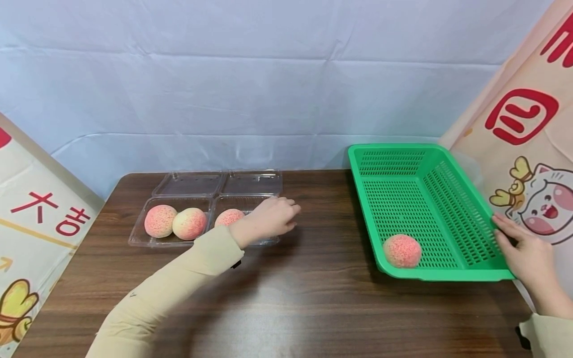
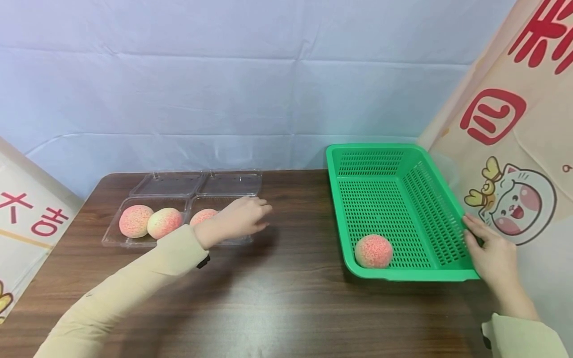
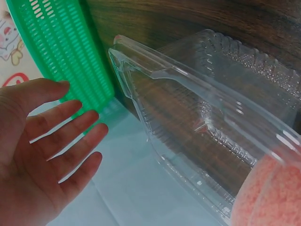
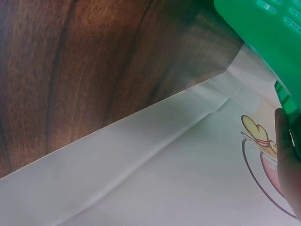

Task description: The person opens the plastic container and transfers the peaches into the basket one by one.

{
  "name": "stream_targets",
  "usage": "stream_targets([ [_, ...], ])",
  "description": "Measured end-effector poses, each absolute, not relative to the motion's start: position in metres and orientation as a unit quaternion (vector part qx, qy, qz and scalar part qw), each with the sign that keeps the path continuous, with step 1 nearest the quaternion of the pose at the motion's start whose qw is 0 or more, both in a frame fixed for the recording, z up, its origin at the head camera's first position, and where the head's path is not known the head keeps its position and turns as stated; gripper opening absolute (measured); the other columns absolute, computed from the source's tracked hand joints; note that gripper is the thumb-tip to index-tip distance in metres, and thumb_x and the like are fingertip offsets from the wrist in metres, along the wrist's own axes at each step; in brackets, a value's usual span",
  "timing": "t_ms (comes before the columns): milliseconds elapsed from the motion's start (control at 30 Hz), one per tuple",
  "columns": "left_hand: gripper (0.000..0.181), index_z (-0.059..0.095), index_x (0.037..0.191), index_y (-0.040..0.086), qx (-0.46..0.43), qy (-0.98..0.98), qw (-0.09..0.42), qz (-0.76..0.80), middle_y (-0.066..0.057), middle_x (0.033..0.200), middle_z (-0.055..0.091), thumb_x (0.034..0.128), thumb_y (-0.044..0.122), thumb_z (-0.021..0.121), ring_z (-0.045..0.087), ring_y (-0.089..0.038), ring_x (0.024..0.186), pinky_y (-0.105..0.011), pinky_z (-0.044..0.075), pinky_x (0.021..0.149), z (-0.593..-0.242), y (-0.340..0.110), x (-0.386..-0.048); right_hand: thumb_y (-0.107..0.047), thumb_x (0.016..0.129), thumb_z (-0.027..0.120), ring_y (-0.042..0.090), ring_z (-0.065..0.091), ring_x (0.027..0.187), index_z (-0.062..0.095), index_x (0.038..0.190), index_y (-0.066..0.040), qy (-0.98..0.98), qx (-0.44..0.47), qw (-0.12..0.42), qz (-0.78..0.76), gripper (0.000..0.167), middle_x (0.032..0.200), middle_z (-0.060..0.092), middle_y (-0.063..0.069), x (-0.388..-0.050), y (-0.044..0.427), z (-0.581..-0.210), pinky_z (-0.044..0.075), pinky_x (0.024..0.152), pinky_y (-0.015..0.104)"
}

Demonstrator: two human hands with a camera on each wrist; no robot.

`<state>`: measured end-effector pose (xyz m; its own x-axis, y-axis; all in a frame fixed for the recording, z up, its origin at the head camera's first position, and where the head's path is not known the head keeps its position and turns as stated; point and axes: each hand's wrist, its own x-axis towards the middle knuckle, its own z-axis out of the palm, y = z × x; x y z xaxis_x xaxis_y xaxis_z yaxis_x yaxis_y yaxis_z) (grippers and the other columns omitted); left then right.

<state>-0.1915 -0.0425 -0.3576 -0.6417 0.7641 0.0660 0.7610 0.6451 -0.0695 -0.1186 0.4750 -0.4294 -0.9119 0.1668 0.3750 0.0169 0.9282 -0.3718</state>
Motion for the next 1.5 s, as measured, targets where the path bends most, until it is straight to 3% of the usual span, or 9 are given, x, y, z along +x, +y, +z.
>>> stream_targets([
  [100, 0.016, 0.061, 0.090, 0.009, -0.420, -0.907, 0.038, 0.017, -0.001, 0.083, 0.059, 0.0817, 0.022, 0.064, 0.059, -0.020, 0.079, -0.036, 0.048, 0.070, -0.357, -0.045, -0.192, -0.017, 0.096, 0.040, 0.040, 0.032, 0.126, 0.043, 0.133, -0.001, -0.963, -0.044, 0.191, 0.183, 0.040, 0.136, 0.038, 0.018, -0.110, 0.453, -0.406, 0.023, 0.099, 0.056],
  [233, 0.017, 0.061, 0.094, 0.009, -0.414, -0.909, 0.030, 0.020, -0.001, 0.084, 0.059, 0.0834, 0.023, 0.063, 0.059, -0.019, 0.080, -0.035, 0.048, 0.074, -0.357, -0.050, -0.193, -0.014, 0.096, 0.039, 0.043, 0.033, 0.124, 0.044, 0.131, 0.003, -0.965, -0.045, 0.190, 0.177, 0.039, 0.133, 0.040, 0.024, -0.106, 0.438, -0.391, 0.023, 0.099, 0.056],
  [567, 0.013, 0.060, 0.090, 0.009, -0.410, -0.912, 0.027, 0.005, -0.001, 0.078, 0.056, 0.0839, 0.020, 0.062, 0.056, -0.016, 0.071, -0.033, 0.048, 0.065, -0.357, -0.060, -0.194, -0.015, 0.096, 0.040, 0.042, 0.033, 0.124, 0.045, 0.130, 0.003, -0.962, -0.039, 0.199, 0.182, 0.038, 0.132, 0.041, 0.023, -0.105, 0.439, -0.392, 0.021, 0.102, 0.053],
  [1300, 0.010, 0.059, 0.084, 0.009, -0.402, -0.915, 0.046, 0.000, -0.001, 0.076, 0.056, 0.0820, 0.019, 0.063, 0.058, -0.018, 0.069, -0.036, 0.047, 0.064, -0.364, -0.082, -0.196, -0.014, 0.096, 0.040, 0.043, 0.034, 0.124, 0.045, 0.130, 0.003, -0.961, -0.034, 0.200, 0.185, 0.039, 0.131, 0.041, 0.024, -0.104, 0.438, -0.391, 0.021, 0.102, 0.053],
  [1500, 0.012, 0.063, 0.088, 0.008, -0.403, -0.913, 0.058, -0.012, -0.003, 0.081, 0.060, 0.0805, 0.017, 0.062, 0.060, -0.021, 0.073, -0.038, 0.047, 0.066, -0.366, -0.088, -0.197, -0.014, 0.096, 0.039, 0.043, 0.034, 0.124, 0.045, 0.129, 0.004, -0.961, -0.037, 0.202, 0.184, 0.038, 0.131, 0.041, 0.024, -0.105, 0.438, -0.391, 0.021, 0.102, 0.053],
])
